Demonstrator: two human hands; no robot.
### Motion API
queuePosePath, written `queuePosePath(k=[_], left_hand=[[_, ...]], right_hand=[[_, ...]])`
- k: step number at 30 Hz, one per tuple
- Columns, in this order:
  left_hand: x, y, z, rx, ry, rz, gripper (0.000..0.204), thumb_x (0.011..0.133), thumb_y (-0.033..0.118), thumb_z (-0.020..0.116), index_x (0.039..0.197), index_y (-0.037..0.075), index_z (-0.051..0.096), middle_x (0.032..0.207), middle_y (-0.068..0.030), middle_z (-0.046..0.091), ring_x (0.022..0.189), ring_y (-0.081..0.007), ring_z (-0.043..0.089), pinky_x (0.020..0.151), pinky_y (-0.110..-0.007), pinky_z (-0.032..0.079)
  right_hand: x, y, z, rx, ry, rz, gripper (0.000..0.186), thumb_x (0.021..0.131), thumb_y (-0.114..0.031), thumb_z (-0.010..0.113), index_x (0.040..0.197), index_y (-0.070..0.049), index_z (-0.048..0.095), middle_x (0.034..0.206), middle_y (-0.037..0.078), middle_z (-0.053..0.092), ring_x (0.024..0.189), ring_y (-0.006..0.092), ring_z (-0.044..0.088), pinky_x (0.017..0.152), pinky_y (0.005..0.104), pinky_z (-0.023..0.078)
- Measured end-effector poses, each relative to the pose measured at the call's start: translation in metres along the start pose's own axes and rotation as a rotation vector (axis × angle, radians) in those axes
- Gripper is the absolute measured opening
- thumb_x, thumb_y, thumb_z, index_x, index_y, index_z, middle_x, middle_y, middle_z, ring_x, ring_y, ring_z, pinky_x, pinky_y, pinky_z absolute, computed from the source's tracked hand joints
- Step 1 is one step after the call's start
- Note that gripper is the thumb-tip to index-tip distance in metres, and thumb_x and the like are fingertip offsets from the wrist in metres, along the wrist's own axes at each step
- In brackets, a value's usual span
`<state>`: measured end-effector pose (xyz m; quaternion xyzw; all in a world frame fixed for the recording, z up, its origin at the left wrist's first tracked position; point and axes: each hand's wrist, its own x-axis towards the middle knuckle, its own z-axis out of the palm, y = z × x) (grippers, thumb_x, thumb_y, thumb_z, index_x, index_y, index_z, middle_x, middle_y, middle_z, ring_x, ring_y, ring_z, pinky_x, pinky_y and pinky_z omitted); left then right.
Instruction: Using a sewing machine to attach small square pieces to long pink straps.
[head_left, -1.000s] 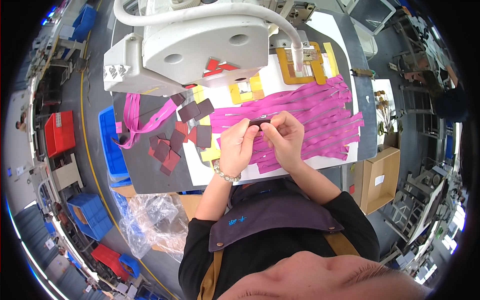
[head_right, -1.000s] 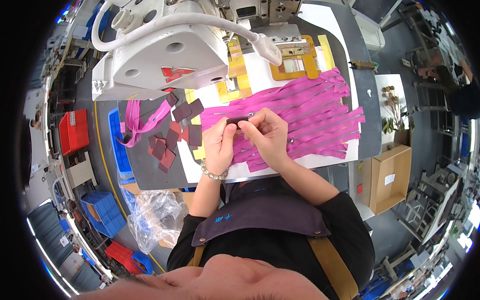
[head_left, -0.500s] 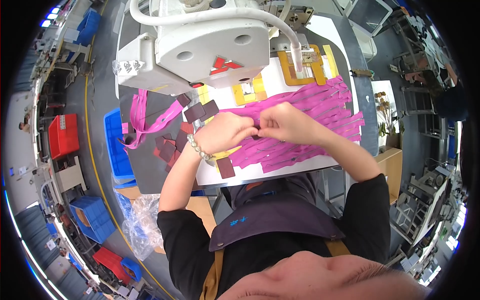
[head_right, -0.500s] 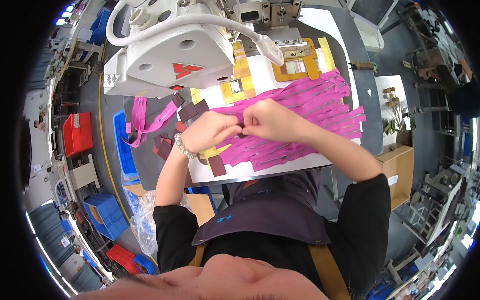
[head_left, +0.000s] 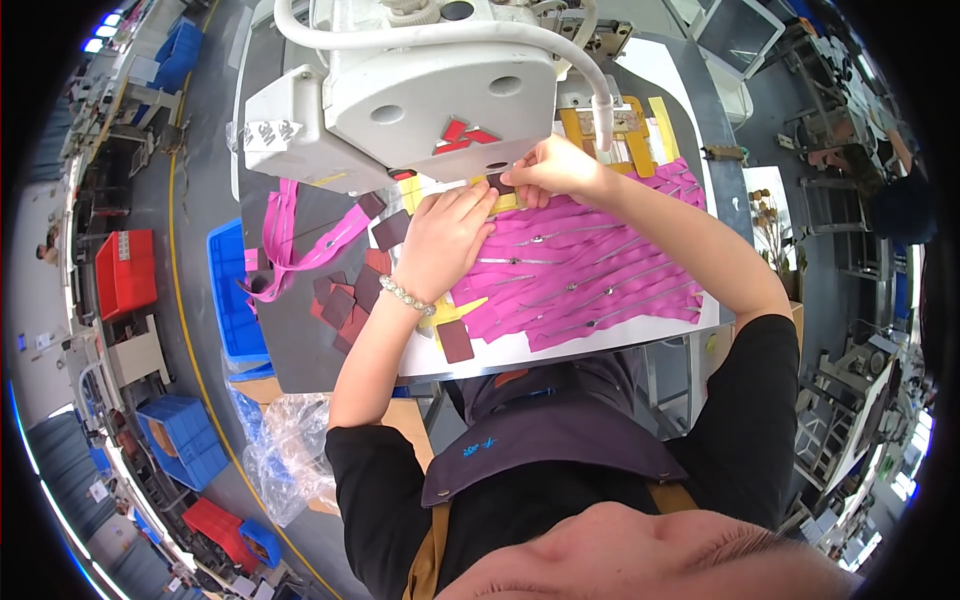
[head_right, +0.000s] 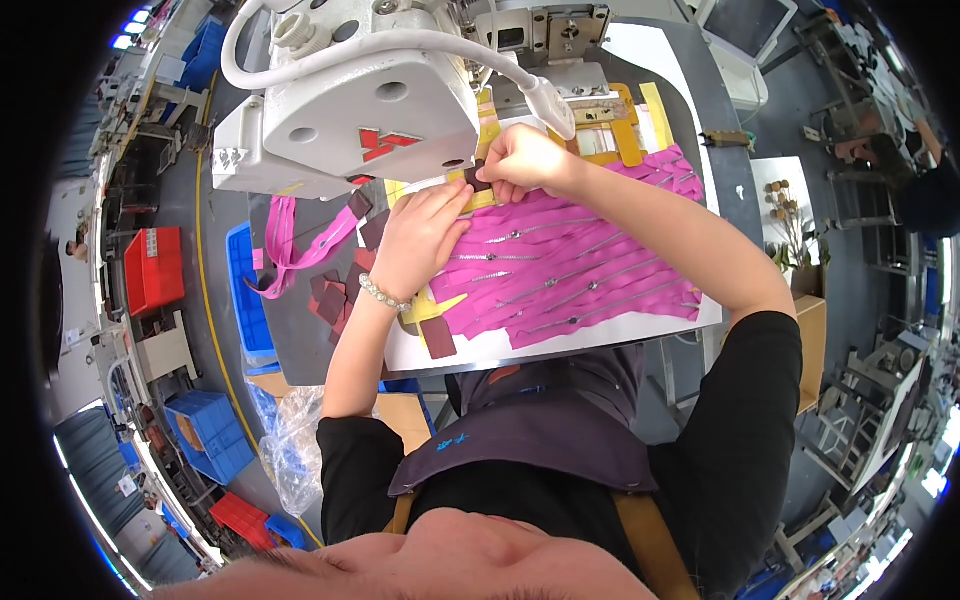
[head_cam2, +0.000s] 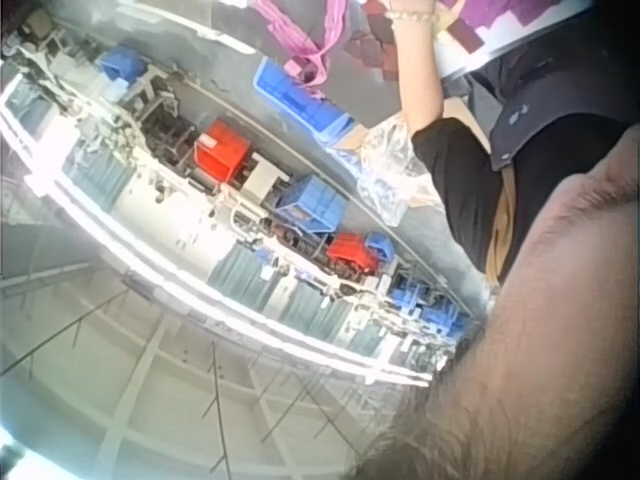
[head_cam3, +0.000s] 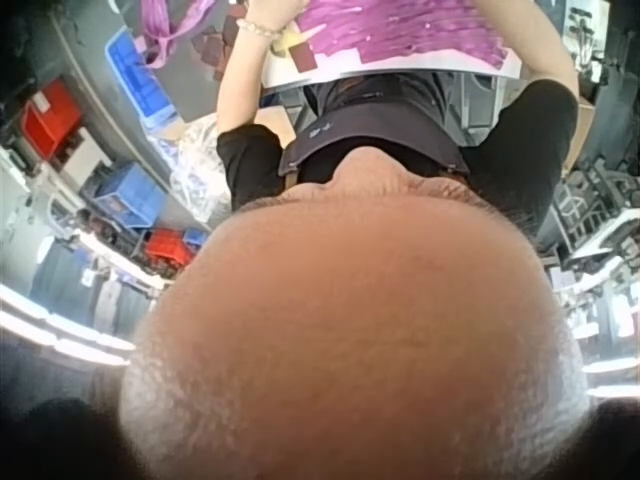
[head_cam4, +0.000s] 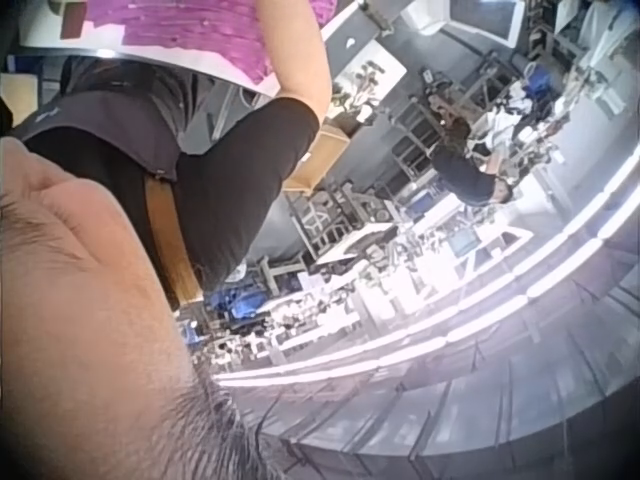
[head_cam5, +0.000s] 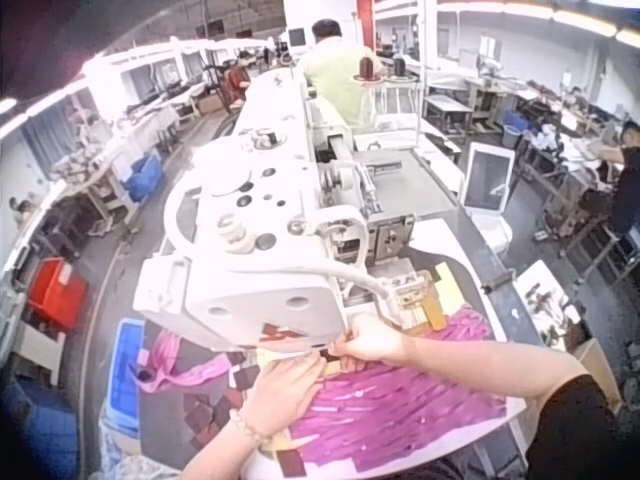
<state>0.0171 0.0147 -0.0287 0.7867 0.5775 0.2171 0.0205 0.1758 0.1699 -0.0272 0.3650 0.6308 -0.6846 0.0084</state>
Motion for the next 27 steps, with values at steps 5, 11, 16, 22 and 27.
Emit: queuePosePath(k=[5,11,16,22,27], left_hand=[[0.001,-0.003,0.005,0.024,-0.011,0.024,0.039,0.08,0.015,0.065,0.118,0.004,0.059,0.12,-0.0078,0.06,0.106,-0.0229,0.056,0.09,-0.036,0.043],[0.004,-0.007,0.009,0.034,0.008,0.018,0.04,0.078,0.013,0.065,0.117,0.005,0.059,0.121,-0.0072,0.059,0.108,-0.0224,0.056,0.091,-0.036,0.042],[0.007,-0.009,0.008,0.037,-0.03,0.021,0.041,0.078,0.013,0.065,0.117,0.005,0.059,0.121,-0.0052,0.059,0.107,-0.0197,0.056,0.086,-0.034,0.041],[0.008,-0.007,0.011,0.121,-0.017,0.042,0.037,0.08,0.013,0.062,0.116,0.008,0.06,0.121,-0.0031,0.059,0.108,-0.0178,0.056,0.089,-0.036,0.039],[0.005,-0.006,0.007,0.12,-0.054,0.016,0.037,0.082,0.013,0.059,0.119,0.008,0.058,0.124,-0.0029,0.057,0.11,-0.0175,0.054,0.091,-0.037,0.038]], right_hand=[[0.001,-0.004,0.001,0.015,0.002,0.068,0.019,0.085,-0.013,0.064,0.074,0.001,0.059,0.065,0.01,0.063,0.054,0.0158,0.063,0.046,0.026,0.05],[0.002,-0.008,0.0,-0.026,-0.019,0.098,0.016,0.085,-0.012,0.063,0.077,0.002,0.059,0.065,0.011,0.063,0.054,0.0163,0.063,0.047,0.027,0.051],[0.002,-0.01,-0.003,-0.047,-0.046,0.076,0.018,0.085,-0.013,0.063,0.076,0.002,0.059,0.065,0.011,0.063,0.054,0.0165,0.063,0.046,0.027,0.051],[-0.007,-0.01,-0.01,-0.237,-0.043,-0.081,0.024,0.085,-0.017,0.065,0.071,0.001,0.06,0.064,0.009,0.064,0.048,0.0142,0.061,0.044,0.0259,0.05],[-0.018,0.008,-0.024,-0.801,0.072,-0.748,0.019,0.081,-0.016,0.069,0.084,0.001,0.061,0.065,0.009,0.061,0.051,0.0221,0.059,0.052,0.0283,0.05]])
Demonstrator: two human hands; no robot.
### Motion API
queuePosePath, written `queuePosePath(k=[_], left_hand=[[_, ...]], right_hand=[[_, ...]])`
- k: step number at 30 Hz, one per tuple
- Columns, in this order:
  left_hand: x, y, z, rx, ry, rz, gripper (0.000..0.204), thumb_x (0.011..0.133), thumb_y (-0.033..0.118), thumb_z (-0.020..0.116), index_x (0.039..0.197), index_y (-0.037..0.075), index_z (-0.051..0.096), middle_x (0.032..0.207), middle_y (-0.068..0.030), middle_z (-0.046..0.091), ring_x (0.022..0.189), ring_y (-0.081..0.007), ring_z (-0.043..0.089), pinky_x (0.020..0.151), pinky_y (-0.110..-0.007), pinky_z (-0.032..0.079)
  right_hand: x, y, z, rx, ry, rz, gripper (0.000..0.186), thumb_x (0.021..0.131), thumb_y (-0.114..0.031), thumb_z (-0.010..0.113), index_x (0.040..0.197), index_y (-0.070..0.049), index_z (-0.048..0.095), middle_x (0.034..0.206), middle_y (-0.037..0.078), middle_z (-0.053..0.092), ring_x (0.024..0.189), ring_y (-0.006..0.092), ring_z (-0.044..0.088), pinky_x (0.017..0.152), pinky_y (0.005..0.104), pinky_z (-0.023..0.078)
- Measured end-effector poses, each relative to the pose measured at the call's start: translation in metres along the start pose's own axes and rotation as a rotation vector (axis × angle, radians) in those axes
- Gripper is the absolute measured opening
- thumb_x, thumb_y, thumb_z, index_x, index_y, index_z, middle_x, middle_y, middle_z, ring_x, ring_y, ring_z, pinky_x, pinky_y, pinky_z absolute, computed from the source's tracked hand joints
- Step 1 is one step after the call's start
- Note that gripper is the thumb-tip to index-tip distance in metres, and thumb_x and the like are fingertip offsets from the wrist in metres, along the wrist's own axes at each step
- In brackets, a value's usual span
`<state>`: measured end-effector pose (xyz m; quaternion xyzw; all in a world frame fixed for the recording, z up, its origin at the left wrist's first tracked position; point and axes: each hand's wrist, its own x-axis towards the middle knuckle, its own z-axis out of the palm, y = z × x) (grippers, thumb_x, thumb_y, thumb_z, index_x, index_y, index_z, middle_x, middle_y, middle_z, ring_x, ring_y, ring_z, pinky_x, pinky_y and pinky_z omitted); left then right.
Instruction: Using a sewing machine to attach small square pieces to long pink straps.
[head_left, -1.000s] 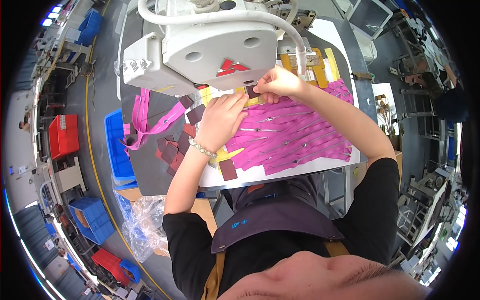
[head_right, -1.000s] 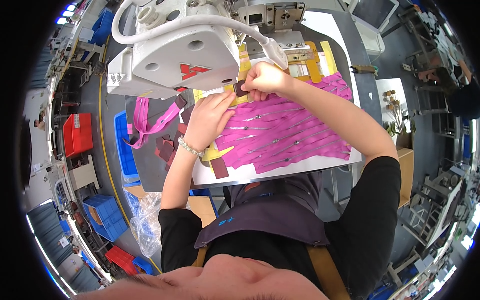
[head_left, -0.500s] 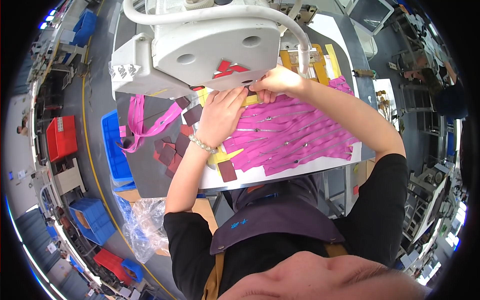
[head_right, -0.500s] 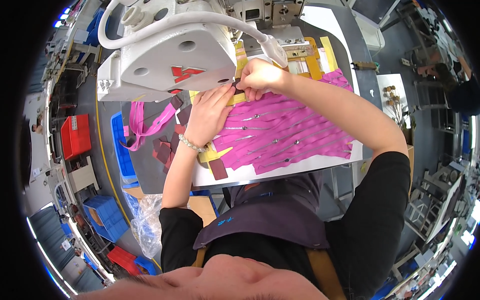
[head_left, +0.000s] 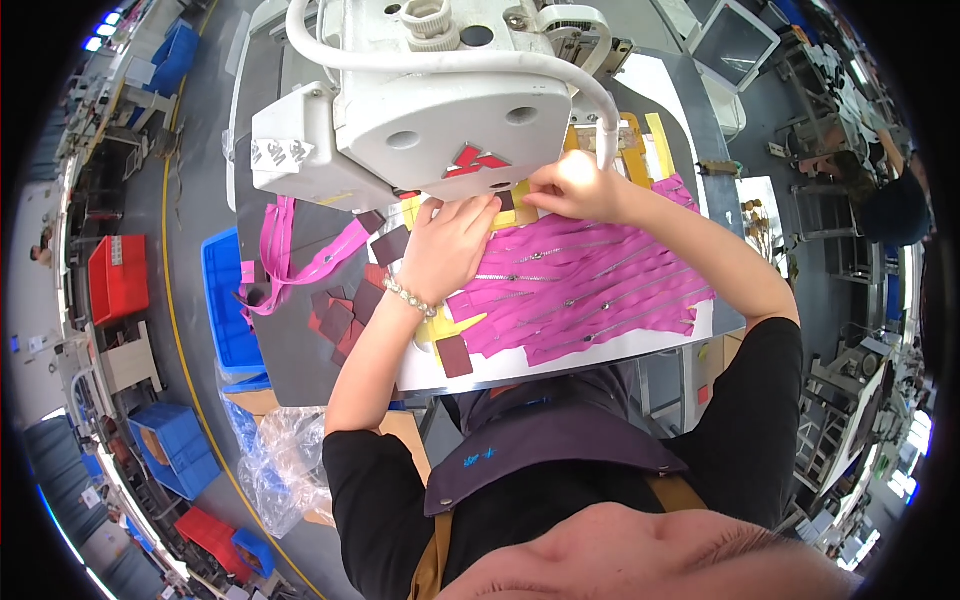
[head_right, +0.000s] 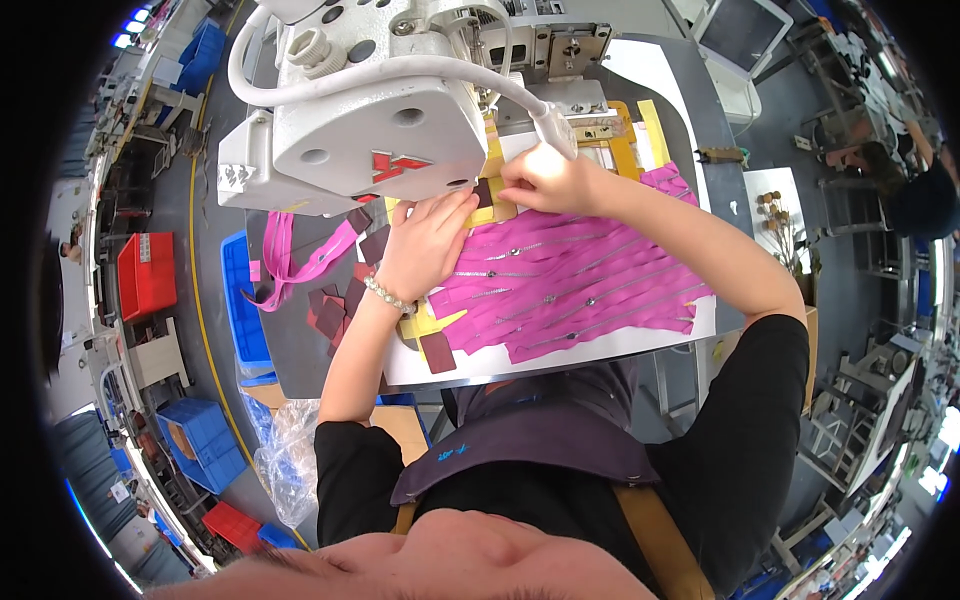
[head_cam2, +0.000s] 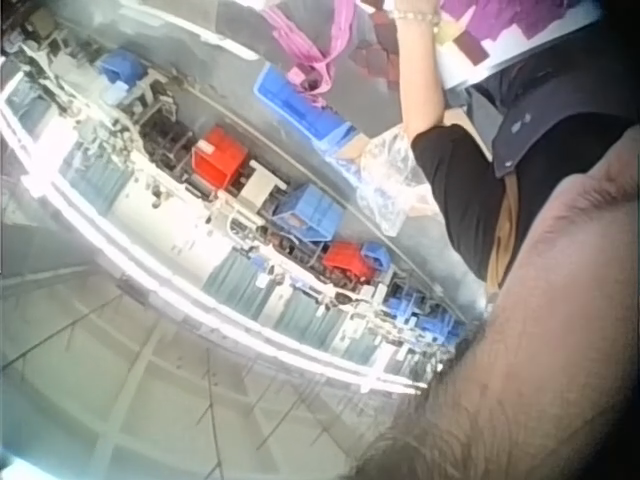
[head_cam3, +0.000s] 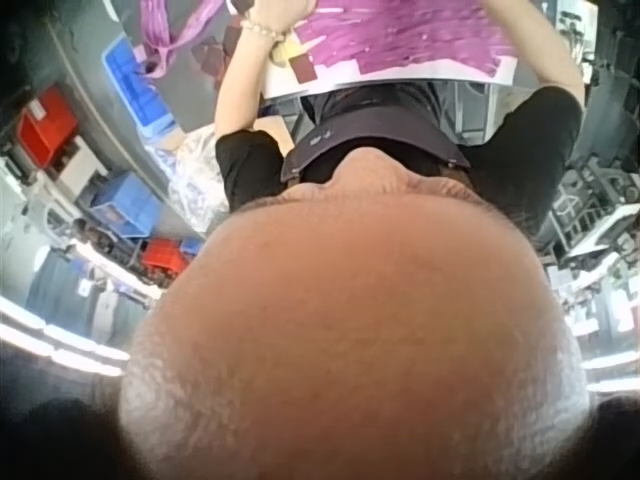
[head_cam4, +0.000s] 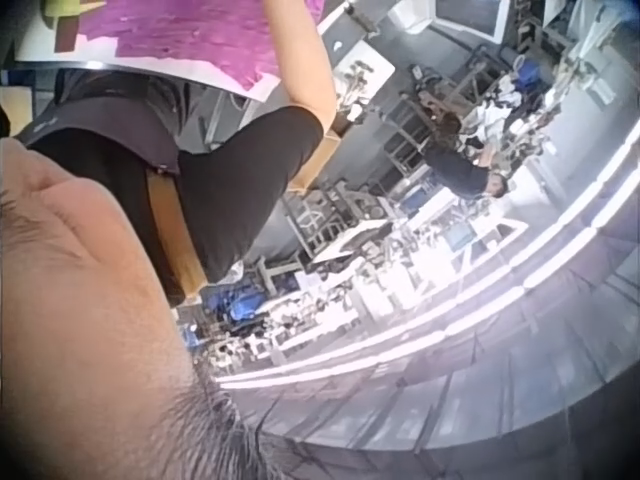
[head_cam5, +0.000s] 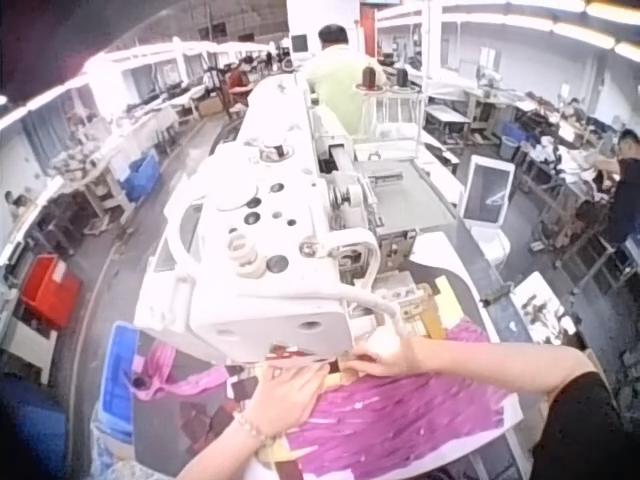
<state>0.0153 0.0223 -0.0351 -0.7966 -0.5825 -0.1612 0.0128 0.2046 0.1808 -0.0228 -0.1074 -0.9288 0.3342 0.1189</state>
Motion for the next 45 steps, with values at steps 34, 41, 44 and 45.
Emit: queuePosePath(k=[34,41,44,45], left_hand=[[-0.017,-0.024,-0.025,-0.268,0.14,-0.062,0.028,0.076,0.015,0.069,0.104,0.011,0.069,0.102,-0.0017,0.069,0.09,-0.0163,0.064,0.074,-0.03,0.044],[-0.016,-0.021,-0.023,-0.274,0.225,-0.068,0.026,0.077,0.013,0.069,0.103,0.01,0.069,0.097,-0.0016,0.068,0.086,-0.0176,0.063,0.075,-0.032,0.044],[-0.019,-0.016,-0.029,-0.273,0.17,-0.079,0.026,0.077,0.012,0.069,0.103,0.011,0.068,0.1,-0.0023,0.067,0.088,-0.0192,0.062,0.076,-0.033,0.044],[-0.021,-0.014,-0.03,-0.281,0.169,-0.083,0.027,0.076,0.012,0.07,0.103,0.011,0.068,0.102,-0.0025,0.066,0.088,-0.0199,0.061,0.077,-0.033,0.044]], right_hand=[[-0.015,0.015,0.006,-0.188,-0.019,-0.349,0.042,0.075,-0.007,0.059,0.117,-0.012,0.059,0.125,-0.001,0.057,0.116,0.0235,0.049,0.076,0.0318,0.055],[-0.018,0.013,0.008,-0.246,-0.102,-0.255,0.035,0.082,-0.015,0.059,0.117,-0.014,0.058,0.131,-0.004,0.052,0.119,0.021,0.046,0.075,0.0309,0.056],[-0.018,0.015,0.009,-0.228,-0.119,-0.223,0.032,0.084,-0.018,0.059,0.116,-0.015,0.058,0.13,-0.005,0.053,0.119,0.0192,0.047,0.074,0.0304,0.057],[-0.019,0.018,0.01,-0.209,-0.088,-0.231,0.031,0.085,-0.019,0.059,0.116,-0.016,0.059,0.129,-0.005,0.053,0.119,0.0182,0.047,0.073,0.0303,0.057]])
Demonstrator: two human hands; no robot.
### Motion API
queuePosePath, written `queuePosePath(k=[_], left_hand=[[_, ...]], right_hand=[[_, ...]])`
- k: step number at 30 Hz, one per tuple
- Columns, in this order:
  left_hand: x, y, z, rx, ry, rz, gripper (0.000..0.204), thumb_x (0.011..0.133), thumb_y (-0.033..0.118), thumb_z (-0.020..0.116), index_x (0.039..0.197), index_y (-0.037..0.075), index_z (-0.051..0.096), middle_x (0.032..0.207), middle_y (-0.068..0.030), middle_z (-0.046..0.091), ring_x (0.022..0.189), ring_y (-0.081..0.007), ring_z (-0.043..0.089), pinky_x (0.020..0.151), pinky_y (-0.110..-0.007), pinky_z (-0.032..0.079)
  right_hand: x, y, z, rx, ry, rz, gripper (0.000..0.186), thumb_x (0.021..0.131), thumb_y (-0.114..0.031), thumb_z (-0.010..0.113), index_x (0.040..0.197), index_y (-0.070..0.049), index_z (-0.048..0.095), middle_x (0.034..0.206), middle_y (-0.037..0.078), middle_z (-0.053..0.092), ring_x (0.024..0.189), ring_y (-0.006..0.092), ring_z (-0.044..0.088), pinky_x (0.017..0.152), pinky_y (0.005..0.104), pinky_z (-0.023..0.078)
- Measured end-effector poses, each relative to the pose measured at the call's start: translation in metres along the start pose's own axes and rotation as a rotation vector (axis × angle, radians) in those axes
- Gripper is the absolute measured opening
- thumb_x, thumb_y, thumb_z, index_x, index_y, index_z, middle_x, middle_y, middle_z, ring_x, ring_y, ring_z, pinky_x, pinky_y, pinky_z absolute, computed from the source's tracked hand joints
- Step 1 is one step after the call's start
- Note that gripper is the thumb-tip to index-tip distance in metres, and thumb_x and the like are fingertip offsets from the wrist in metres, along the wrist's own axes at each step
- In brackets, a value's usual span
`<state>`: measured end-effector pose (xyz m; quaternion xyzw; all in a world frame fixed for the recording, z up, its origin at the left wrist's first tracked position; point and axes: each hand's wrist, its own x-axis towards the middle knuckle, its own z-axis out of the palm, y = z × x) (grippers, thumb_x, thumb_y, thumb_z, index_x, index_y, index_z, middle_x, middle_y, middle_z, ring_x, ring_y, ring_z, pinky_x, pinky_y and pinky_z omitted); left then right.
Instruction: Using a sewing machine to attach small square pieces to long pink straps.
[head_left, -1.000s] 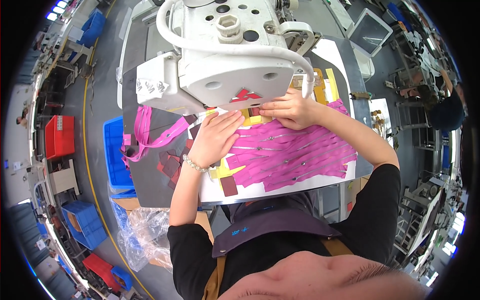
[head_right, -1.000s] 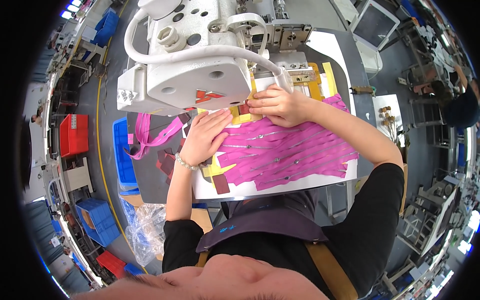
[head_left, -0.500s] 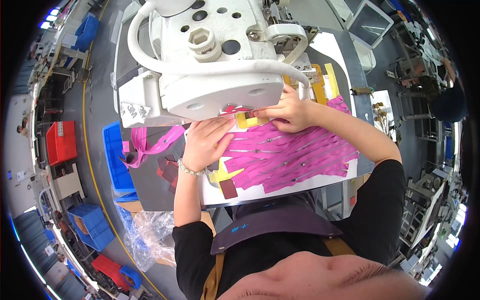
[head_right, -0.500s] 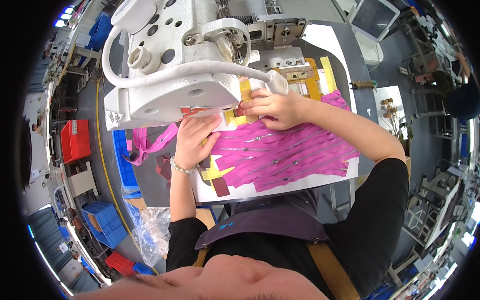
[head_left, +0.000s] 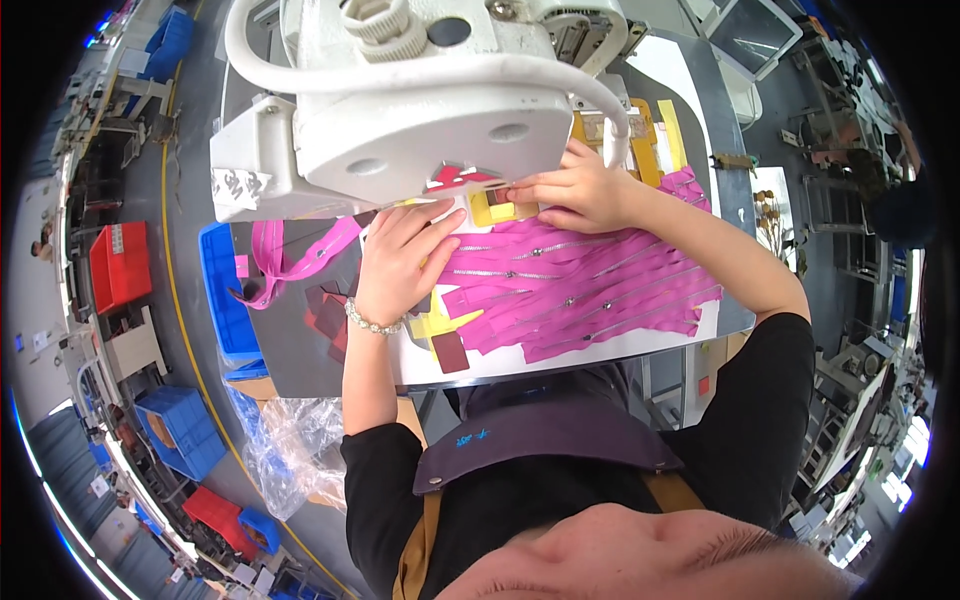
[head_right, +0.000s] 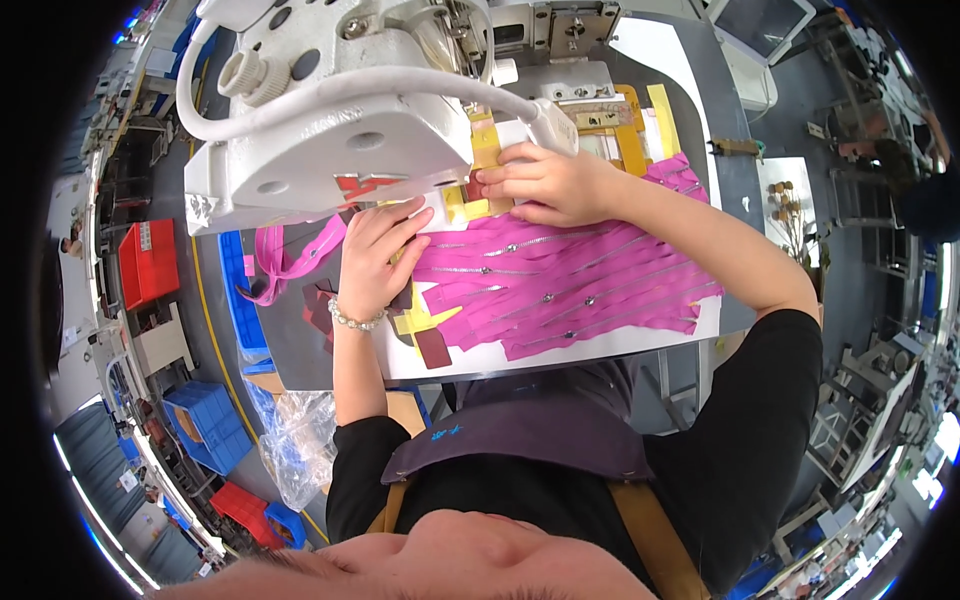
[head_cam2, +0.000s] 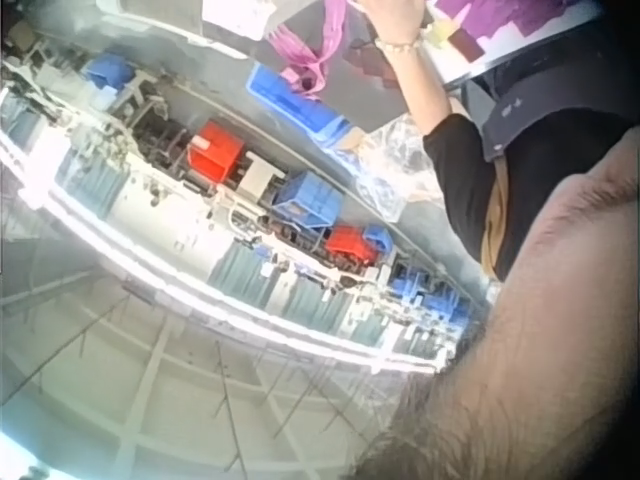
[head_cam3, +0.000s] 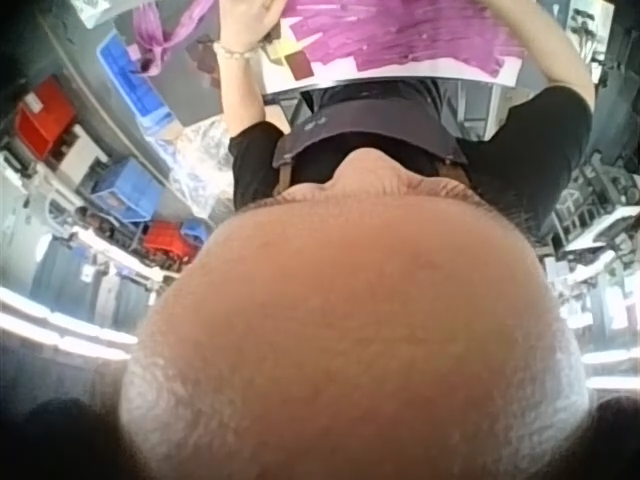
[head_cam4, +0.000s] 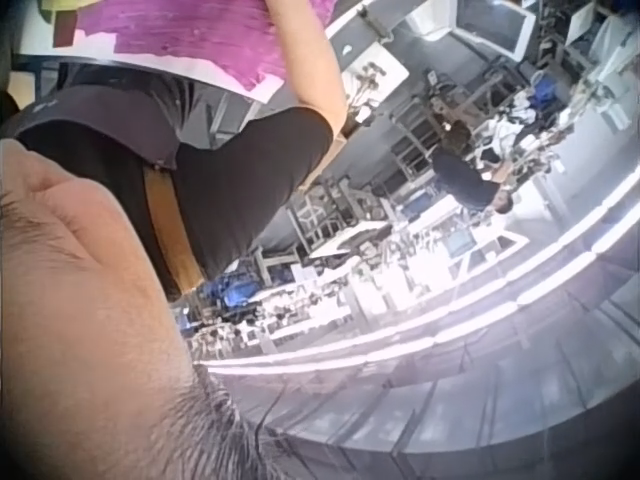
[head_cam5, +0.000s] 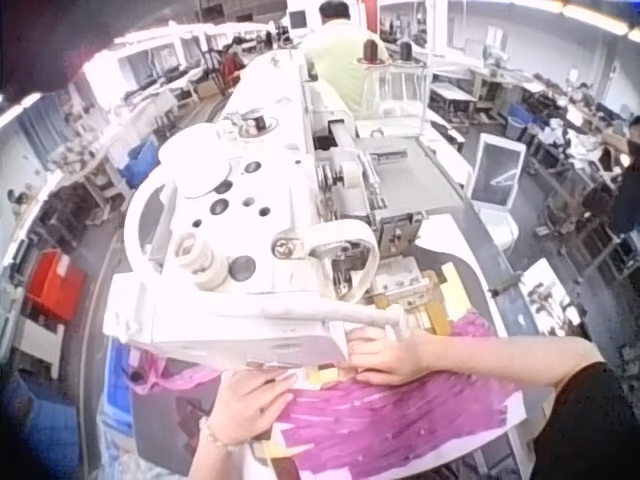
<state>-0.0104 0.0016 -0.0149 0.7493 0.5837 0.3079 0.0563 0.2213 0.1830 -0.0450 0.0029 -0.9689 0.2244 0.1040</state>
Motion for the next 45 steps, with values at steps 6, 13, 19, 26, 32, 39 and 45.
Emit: queuePosePath(k=[6,13,19,26,32,39,45], left_hand=[[-0.01,0.04,0.0,-0.122,-0.039,-0.075,0.028,0.068,0.01,0.075,0.096,0.01,0.069,0.095,-0.0035,0.065,0.087,-0.0222,0.06,0.075,-0.034,0.043],[-0.035,0.091,0.034,-0.217,-0.076,-0.168,0.028,0.066,0.012,0.077,0.092,0.008,0.067,0.083,-0.0044,0.059,0.074,-0.0234,0.054,0.067,-0.035,0.04],[-0.038,0.117,0.046,-0.176,-0.085,-0.108,0.031,0.065,0.017,0.078,0.093,0.009,0.066,0.086,-0.0032,0.056,0.078,-0.0216,0.053,0.066,-0.034,0.037],[-0.035,0.132,0.066,-0.147,-0.139,-0.091,0.037,0.066,0.019,0.077,0.099,0.009,0.062,0.086,-0.003,0.054,0.08,-0.0208,0.052,0.067,-0.034,0.037],[-0.029,0.135,0.074,-0.059,-0.14,-0.175,0.027,0.071,0.016,0.072,0.095,0.009,0.06,0.083,-0.0035,0.053,0.077,-0.0214,0.05,0.067,-0.033,0.037],[-0.025,0.133,0.078,0.017,-0.163,-0.096,0.016,0.073,0.011,0.069,0.083,0.009,0.057,0.079,-0.0024,0.051,0.074,-0.0209,0.05,0.065,-0.033,0.036],[-0.014,0.136,0.068,-0.229,-0.027,-0.144,0.015,0.074,0.001,0.066,0.084,0.006,0.056,0.074,-0.0056,0.055,0.067,-0.0246,0.054,0.061,-0.034,0.04]], right_hand=[[-0.009,0.004,0.005,0.064,0.104,-0.001,0.034,0.078,-0.012,0.064,0.111,-0.008,0.062,0.119,0.006,0.06,0.111,0.026,0.053,0.096,0.0416,0.04],[-0.013,-0.013,0.0,-0.019,0.212,-0.053,0.032,0.078,-0.004,0.062,0.11,-0.008,0.062,0.12,0.007,0.059,0.106,0.0265,0.055,0.089,0.0387,0.045],[-0.048,-0.058,-0.027,-0.016,0.196,0.069,0.026,0.075,-0.007,0.068,0.101,-0.009,0.064,0.101,0.004,0.062,0.094,0.025,0.058,0.081,0.0364,0.046],[-0.103,-0.094,-0.05,0.126,-0.137,0.419,0.017,0.072,-0.01,0.072,0.086,-0.01,0.064,0.072,0.002,0.058,0.071,0.0212,0.058,0.063,0.0338,0.042],[-0.121,-0.104,-0.023,0.105,0.091,0.492,0.019,0.075,-0.012,0.069,0.093,-0.01,0.063,0.085,0.003,0.058,0.072,0.0241,0.058,0.064,0.0357,0.046],[-0.117,-0.1,-0.016,0.047,0.082,0.417,0.023,0.076,-0.011,0.068,0.098,-0.01,0.063,0.092,0.004,0.057,0.075,0.0239,0.059,0.064,0.0353,0.047],[-0.107,-0.099,-0.027,0.012,0.122,0.361,0.014,0.079,-0.009,0.065,0.091,-0.006,0.061,0.095,0.008,0.054,0.087,0.0272,0.055,0.073,0.0385,0.044]])
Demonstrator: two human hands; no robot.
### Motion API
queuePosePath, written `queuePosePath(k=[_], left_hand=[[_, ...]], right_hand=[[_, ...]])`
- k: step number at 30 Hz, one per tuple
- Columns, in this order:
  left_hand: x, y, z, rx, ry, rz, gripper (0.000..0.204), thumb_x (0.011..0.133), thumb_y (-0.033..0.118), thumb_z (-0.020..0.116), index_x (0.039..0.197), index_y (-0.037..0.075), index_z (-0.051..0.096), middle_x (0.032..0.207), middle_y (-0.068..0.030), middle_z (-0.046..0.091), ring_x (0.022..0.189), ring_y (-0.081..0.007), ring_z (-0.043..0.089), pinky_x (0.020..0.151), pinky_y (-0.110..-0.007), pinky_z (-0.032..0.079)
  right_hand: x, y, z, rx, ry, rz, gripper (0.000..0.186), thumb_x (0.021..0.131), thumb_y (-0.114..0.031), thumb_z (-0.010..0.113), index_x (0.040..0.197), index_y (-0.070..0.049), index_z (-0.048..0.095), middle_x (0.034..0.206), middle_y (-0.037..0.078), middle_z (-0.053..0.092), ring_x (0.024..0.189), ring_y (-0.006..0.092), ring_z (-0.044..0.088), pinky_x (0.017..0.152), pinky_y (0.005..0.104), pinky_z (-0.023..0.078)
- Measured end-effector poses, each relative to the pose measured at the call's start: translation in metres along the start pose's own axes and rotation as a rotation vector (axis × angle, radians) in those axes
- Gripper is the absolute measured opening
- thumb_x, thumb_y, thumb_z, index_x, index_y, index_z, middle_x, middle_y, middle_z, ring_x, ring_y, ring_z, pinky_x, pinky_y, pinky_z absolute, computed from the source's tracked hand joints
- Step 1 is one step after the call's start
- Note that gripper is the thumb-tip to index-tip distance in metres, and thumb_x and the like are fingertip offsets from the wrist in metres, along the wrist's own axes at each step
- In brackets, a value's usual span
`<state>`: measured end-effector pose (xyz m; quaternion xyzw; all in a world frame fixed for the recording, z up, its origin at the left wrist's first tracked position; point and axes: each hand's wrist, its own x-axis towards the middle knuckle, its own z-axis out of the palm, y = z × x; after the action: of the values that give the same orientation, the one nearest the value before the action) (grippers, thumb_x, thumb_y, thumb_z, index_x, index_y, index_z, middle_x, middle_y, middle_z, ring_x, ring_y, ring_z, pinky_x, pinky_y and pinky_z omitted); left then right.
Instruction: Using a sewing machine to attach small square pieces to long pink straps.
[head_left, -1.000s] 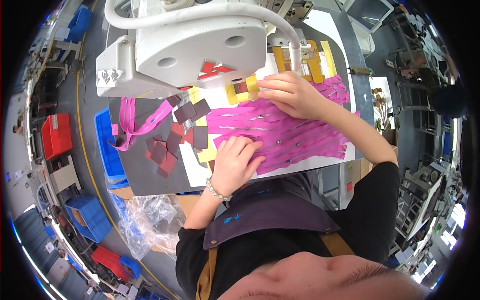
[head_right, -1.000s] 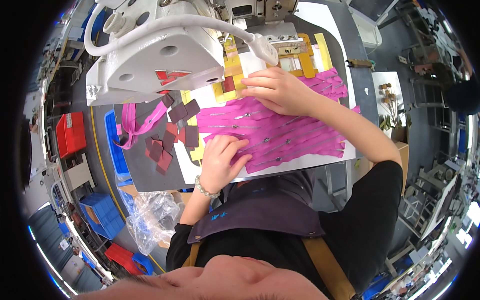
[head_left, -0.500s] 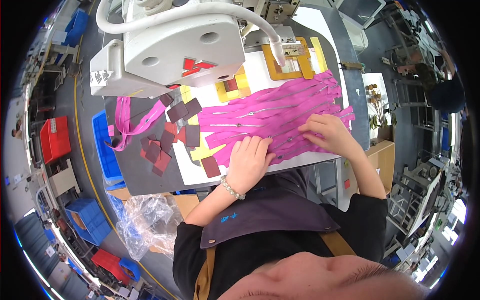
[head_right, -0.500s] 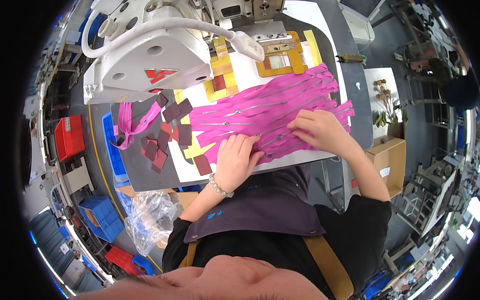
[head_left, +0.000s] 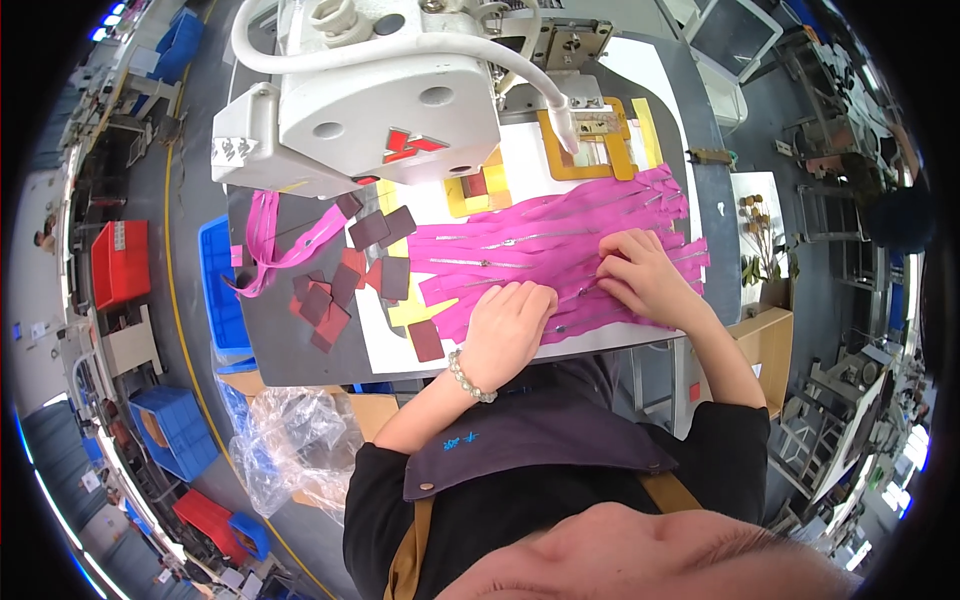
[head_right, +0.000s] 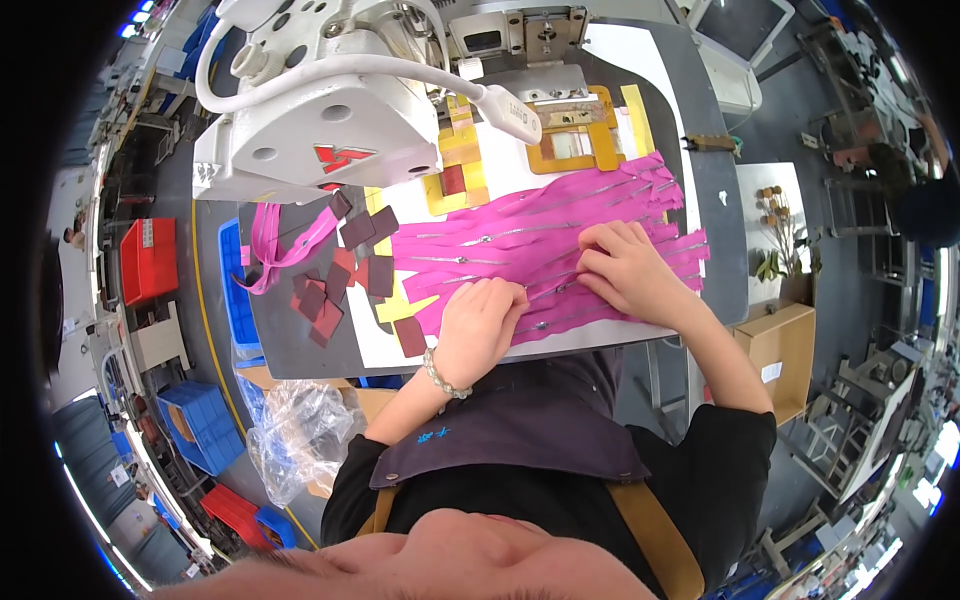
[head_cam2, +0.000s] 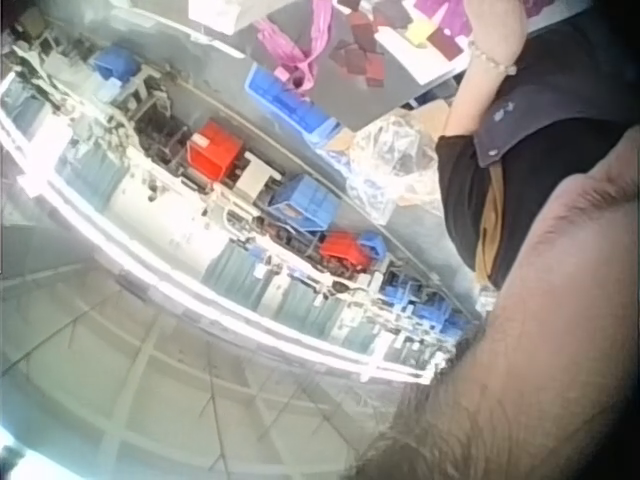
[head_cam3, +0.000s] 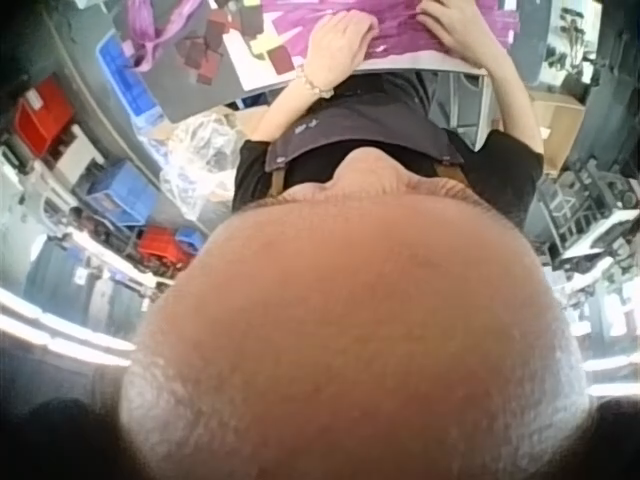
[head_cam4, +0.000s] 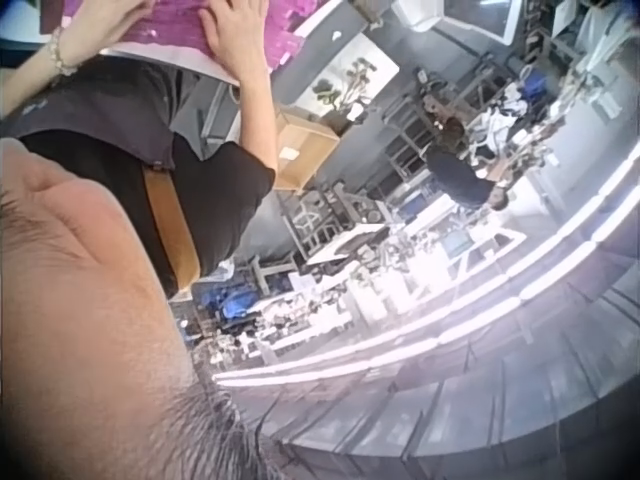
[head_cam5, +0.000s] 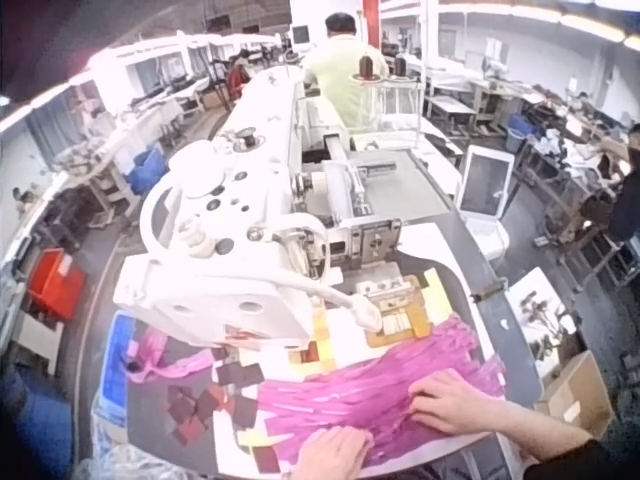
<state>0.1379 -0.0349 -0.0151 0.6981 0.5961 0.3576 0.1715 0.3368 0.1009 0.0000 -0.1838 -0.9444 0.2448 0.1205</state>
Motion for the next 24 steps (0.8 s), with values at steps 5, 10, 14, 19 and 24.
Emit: queuePosePath(k=[5,10,14,19,24], left_hand=[[0.013,-0.009,-0.008,-0.056,0.119,-0.003,0.013,0.078,0.001,0.061,0.089,0.006,0.055,0.072,-0.0061,0.054,0.065,-0.0243,0.055,0.06,-0.035,0.042],[0.032,-0.02,-0.023,0.011,0.234,0.044,0.02,0.077,-0.001,0.062,0.095,0.006,0.056,0.087,-0.0097,0.057,0.079,-0.0279,0.057,0.067,-0.036,0.044],[0.031,-0.021,-0.028,0.276,0.182,-0.001,0.038,0.078,0.012,0.066,0.115,0.008,0.056,0.123,-0.013,0.052,0.11,-0.0297,0.051,0.09,-0.041,0.039],[0.023,-0.029,-0.018,0.33,-0.019,-0.038,0.055,0.079,0.026,0.068,0.129,0.009,0.05,0.137,-0.0196,0.042,0.126,-0.0329,0.042,0.102,-0.044,0.031],[0.036,-0.039,-0.01,0.418,-0.075,-0.075,0.07,0.078,0.04,0.068,0.136,0.009,0.043,0.139,-0.0265,0.038,0.13,-0.0376,0.037,0.106,-0.046,0.028]], right_hand=[[0.013,0.006,-0.016,0.318,-0.086,0.206,0.01,0.087,-0.011,0.059,0.086,-0.001,0.056,0.081,0.008,0.054,0.072,0.0229,0.053,0.067,0.0302,0.042],[0.051,0.019,-0.031,0.503,-0.112,0.432,0.017,0.091,-0.014,0.054,0.085,0.002,0.055,0.071,0.008,0.057,0.063,0.0175,0.053,0.058,0.0298,0.039],[0.095,0.06,-0.012,0.49,-0.085,0.428,0.022,0.09,-0.019,0.056,0.085,0.002,0.057,0.071,0.008,0.058,0.064,0.0151,0.052,0.059,0.0301,0.04],[0.119,0.07,-0.003,0.4,-0.154,0.462,0.027,0.09,-0.025,0.058,0.081,0.0,0.056,0.065,0.001,0.05,0.061,0.0108,0.045,0.057,0.029,0.037],[0.125,0.071,-0.005,0.445,-0.15,0.418,0.021,0.09,-0.023,0.059,0.085,-0.002,0.058,0.068,0.001,0.053,0.063,0.0111,0.05,0.058,0.0286,0.04]])
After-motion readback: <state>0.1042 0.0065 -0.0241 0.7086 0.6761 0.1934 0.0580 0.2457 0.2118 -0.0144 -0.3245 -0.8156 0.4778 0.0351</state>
